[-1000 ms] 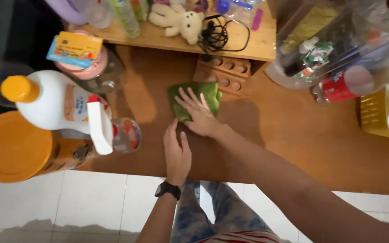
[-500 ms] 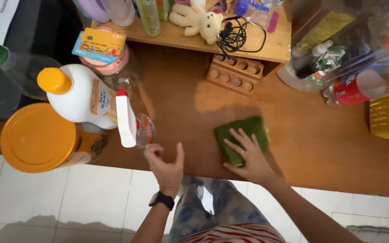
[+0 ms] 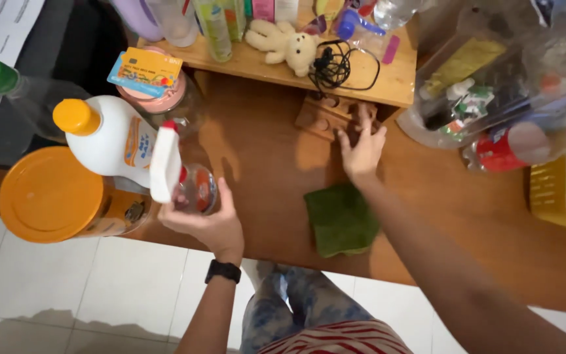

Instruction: Wiping a wooden holder and a cabinet surface with a cloth and spray.

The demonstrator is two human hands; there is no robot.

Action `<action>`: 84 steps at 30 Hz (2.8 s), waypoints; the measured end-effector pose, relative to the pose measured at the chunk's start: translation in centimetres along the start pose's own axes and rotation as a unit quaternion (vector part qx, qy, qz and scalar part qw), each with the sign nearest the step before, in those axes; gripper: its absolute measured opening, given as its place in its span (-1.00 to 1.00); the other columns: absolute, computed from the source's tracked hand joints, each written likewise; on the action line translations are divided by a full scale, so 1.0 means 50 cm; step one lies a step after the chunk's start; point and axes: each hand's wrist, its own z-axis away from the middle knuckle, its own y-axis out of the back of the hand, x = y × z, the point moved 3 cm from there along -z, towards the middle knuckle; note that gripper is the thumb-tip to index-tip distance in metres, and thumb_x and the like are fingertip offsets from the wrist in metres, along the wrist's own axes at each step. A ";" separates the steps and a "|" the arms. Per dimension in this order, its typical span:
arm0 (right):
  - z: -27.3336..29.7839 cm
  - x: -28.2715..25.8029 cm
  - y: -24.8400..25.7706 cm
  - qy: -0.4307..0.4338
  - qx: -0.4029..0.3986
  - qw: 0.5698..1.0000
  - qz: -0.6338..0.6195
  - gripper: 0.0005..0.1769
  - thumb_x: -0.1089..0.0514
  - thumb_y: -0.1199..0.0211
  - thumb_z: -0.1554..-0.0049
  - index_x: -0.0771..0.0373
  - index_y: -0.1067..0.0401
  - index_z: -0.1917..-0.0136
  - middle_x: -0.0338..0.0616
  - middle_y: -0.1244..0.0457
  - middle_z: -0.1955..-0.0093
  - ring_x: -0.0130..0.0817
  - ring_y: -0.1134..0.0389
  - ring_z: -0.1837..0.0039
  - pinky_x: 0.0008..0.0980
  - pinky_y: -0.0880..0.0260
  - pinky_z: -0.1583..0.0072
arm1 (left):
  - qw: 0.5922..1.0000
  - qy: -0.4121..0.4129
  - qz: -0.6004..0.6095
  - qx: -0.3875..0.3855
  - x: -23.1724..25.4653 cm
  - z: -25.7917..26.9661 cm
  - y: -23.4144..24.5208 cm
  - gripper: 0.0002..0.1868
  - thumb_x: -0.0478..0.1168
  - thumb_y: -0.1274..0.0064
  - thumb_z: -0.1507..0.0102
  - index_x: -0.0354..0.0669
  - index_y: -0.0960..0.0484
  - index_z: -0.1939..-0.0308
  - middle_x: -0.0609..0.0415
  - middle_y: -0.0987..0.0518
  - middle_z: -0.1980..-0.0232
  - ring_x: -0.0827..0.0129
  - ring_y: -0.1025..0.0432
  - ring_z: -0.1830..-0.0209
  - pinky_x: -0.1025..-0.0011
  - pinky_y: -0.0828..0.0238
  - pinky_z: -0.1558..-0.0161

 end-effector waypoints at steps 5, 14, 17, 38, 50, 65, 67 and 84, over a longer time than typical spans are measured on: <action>0.013 0.027 -0.009 0.066 0.008 0.996 0.062 -0.44 0.21 -0.42 -0.08 0.21 -0.39 -0.34 0.31 -0.07 -0.33 0.29 -0.15 -0.33 0.08 -0.24 -0.32 | 0.996 -0.008 -0.075 0.039 0.037 -0.028 -0.021 -0.16 -0.18 -0.46 -0.20 -0.45 -0.26 -0.37 -0.14 -0.30 -0.15 0.06 -0.26 -0.08 0.11 -0.25 -0.15; 0.016 -0.024 -0.060 -0.070 -0.076 0.960 -0.262 -0.47 0.22 -0.39 -0.06 0.19 -0.38 -0.30 0.27 0.05 -0.41 0.22 -0.07 -0.37 0.13 -0.29 -0.28 | 0.994 0.000 -0.103 0.047 0.027 -0.015 -0.021 -0.46 -0.19 -0.48 -0.23 -0.34 -0.49 -0.10 -0.12 -0.39 -0.08 -0.07 -0.34 -0.15 0.01 -0.26 -0.17; 0.023 -0.091 -0.097 0.118 -0.112 0.987 -0.010 -0.36 0.20 -0.49 -0.05 0.15 -0.40 -0.38 0.34 0.04 -0.40 0.32 -0.09 -0.33 0.07 -0.25 -0.32 | 0.994 -0.053 -0.088 0.023 0.055 -0.037 -0.013 -0.47 -0.28 -0.46 -0.16 -0.32 -0.41 0.00 -0.18 -0.34 -0.09 -0.09 -0.31 -0.17 -0.05 -0.26 -0.19; 0.063 -0.280 -0.140 0.141 -0.161 0.972 -0.097 -0.31 0.16 -0.49 -0.02 0.10 -0.36 -0.40 0.19 -0.08 -0.30 0.18 -0.21 -0.28 -0.05 -0.29 -0.29 | 0.961 -0.113 0.082 -0.239 0.090 -0.184 -0.020 -0.56 -0.34 -0.23 -0.28 -0.29 -0.52 -0.23 -0.05 -0.52 0.08 0.19 -0.41 0.10 0.29 -0.40 0.02; 0.300 -0.099 0.145 -0.022 -0.144 0.977 0.155 -0.34 -0.14 -0.41 -0.04 0.10 -0.36 -0.34 0.04 -0.13 -0.36 0.09 -0.10 -0.41 0.08 -0.14 -0.36 | 0.845 0.096 0.260 -0.457 0.115 -0.117 -0.059 -0.65 -0.29 -0.20 -0.28 -0.28 -0.58 -0.13 0.11 -0.60 0.15 0.49 -0.43 0.30 0.45 -0.42 0.24; 0.376 0.027 0.121 -0.153 -0.004 0.988 -0.017 -0.46 0.04 -0.30 -0.19 0.09 -0.36 -0.42 0.06 -0.19 -0.49 0.06 -0.17 -0.52 0.05 -0.19 -0.49 | 0.778 -0.048 0.175 -0.601 0.211 -0.041 -0.048 -0.79 -0.13 -0.15 -0.28 -0.18 -0.64 0.11 -0.05 -0.65 0.31 0.13 -0.60 0.32 0.30 -0.48 0.26; 0.340 0.002 0.183 -0.244 0.056 0.949 -0.191 -0.50 0.04 -0.28 -0.24 0.20 -0.37 -0.40 0.07 -0.26 -0.43 0.00 -0.29 -0.47 -0.02 -0.27 -0.47 | 0.766 -0.014 0.164 -0.622 0.230 -0.033 -0.046 -0.78 -0.11 -0.13 -0.25 -0.13 -0.65 0.11 -0.02 -0.67 0.34 0.14 -0.64 0.34 0.31 -0.50 0.26; 0.262 -0.100 0.420 -0.106 0.025 0.472 -0.875 -0.15 -0.42 0.06 -0.33 0.27 -0.27 -0.56 0.12 -0.22 -0.54 0.06 -0.24 -0.52 0.11 -0.24 -0.52 | 0.720 -0.117 0.275 -0.626 0.468 0.003 -0.027 -0.84 -0.18 -0.14 -0.30 -0.17 -0.62 0.12 -0.01 -0.67 0.29 0.12 -0.63 0.30 0.31 -0.52 0.26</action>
